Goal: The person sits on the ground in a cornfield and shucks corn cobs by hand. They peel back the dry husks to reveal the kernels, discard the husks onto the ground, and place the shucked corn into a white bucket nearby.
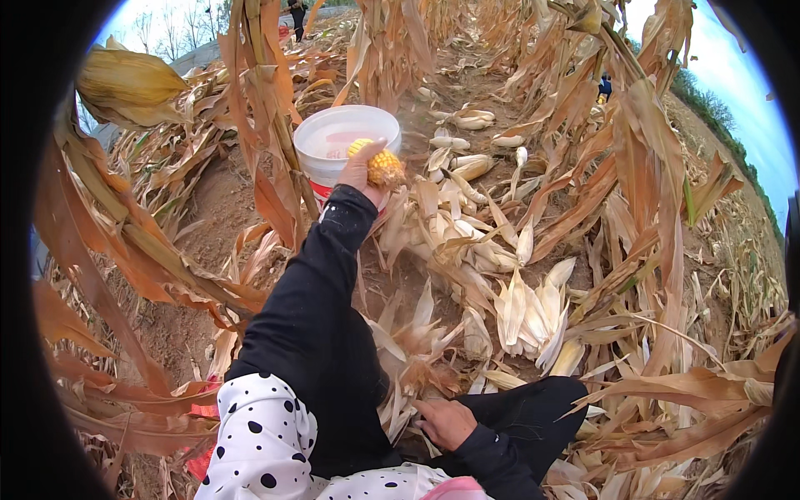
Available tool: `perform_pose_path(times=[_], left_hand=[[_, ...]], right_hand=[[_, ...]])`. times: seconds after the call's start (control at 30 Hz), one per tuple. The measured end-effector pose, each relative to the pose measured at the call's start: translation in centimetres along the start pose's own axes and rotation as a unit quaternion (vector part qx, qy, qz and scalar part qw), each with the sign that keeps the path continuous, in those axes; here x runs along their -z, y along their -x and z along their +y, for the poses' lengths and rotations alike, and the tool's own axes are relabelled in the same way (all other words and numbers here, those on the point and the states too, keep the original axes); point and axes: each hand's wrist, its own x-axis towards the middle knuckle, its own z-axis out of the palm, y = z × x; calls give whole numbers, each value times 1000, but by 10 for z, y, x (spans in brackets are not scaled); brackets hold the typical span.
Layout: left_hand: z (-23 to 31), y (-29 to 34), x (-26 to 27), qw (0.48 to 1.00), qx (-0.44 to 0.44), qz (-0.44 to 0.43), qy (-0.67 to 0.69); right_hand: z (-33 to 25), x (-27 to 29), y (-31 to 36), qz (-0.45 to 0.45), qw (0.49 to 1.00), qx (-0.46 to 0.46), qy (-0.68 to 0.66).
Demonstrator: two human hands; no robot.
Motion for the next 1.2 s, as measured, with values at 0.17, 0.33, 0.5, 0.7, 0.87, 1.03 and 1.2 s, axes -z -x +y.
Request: perform_pose_path(times=[0.17, 0.33, 0.5, 0.7, 0.87, 1.03, 1.2], left_hand=[[41, -116, 55, 996, -47, 75, -13], [-3, -128, 95, 988, -10, 109, -105], [-30, -100, 112, 975, 114, -4, -192], [-29, -77, 82, 964, 140, -112, -199], [-23, -62, 59, 970, 117, -128, -169], [-20, -52, 65, 969, 133, -124, -164], [-25, -44, 67, 973, 155, -84, -152]], right_hand=[[38, -20, -4, -17, 998, -69, 1], [69, -33, -8, -15, 996, -91, -21], [105, -13, -65, 43, 984, -143, -96], [207, -34, -180, 155, 937, -200, -241], [267, -84, -259, 264, 939, -216, -52], [295, -107, -301, 184, 923, -330, 77], [299, -112, -324, 179, 907, -354, 138]])
